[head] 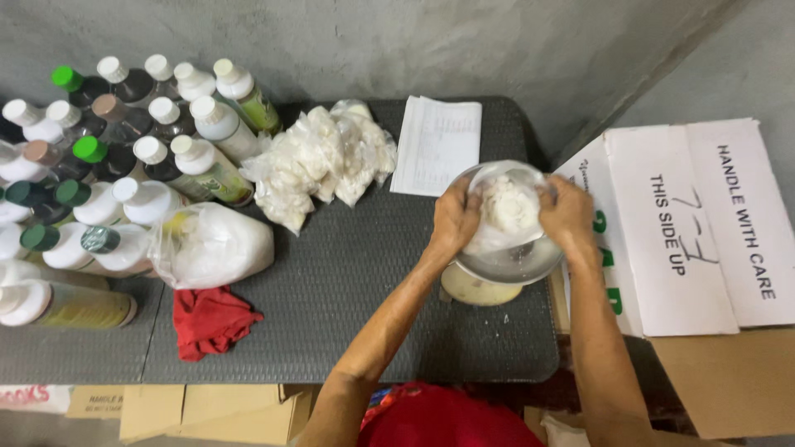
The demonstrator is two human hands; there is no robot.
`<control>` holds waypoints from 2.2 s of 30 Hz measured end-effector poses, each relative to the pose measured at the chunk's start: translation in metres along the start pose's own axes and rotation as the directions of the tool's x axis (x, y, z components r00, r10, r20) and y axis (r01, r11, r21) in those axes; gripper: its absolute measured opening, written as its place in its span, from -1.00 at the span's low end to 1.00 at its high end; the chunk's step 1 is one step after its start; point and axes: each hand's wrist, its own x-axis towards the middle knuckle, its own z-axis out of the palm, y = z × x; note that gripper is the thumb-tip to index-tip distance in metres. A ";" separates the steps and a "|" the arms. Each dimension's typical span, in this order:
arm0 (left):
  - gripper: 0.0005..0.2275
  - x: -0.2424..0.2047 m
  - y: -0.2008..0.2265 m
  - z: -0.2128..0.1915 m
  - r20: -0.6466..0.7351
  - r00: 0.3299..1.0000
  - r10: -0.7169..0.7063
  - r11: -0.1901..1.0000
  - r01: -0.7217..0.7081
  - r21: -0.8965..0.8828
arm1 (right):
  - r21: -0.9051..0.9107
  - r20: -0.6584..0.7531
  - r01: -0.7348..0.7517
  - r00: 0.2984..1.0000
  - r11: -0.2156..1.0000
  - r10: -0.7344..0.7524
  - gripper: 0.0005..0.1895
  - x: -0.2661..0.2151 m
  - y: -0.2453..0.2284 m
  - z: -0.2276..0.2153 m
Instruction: The person scoops a white granular substance from a large sack into a metal bowl using a red scoop. They then transfer the substance into small plastic bags, tie the bags shut, and place them on the table. The process is repeated multiple times throughout the video.
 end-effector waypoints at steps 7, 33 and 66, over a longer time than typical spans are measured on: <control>-0.76 0.012 0.034 -0.022 0.216 0.949 -0.231 0.575 0.312 -0.756 | 0.799 0.017 -0.142 0.977 0.585 0.214 -0.88 -0.006 -0.045 -0.030; -0.80 -0.130 -0.097 -0.249 0.101 0.954 -0.282 0.842 0.296 -0.451 | 0.851 0.163 -0.287 0.941 0.440 0.298 -0.89 -0.216 -0.136 0.222; -0.85 -0.223 -0.111 -0.255 -0.107 0.912 -0.396 0.860 0.328 -0.392 | 0.757 0.333 -0.330 0.938 0.565 0.101 -0.93 -0.231 -0.116 0.179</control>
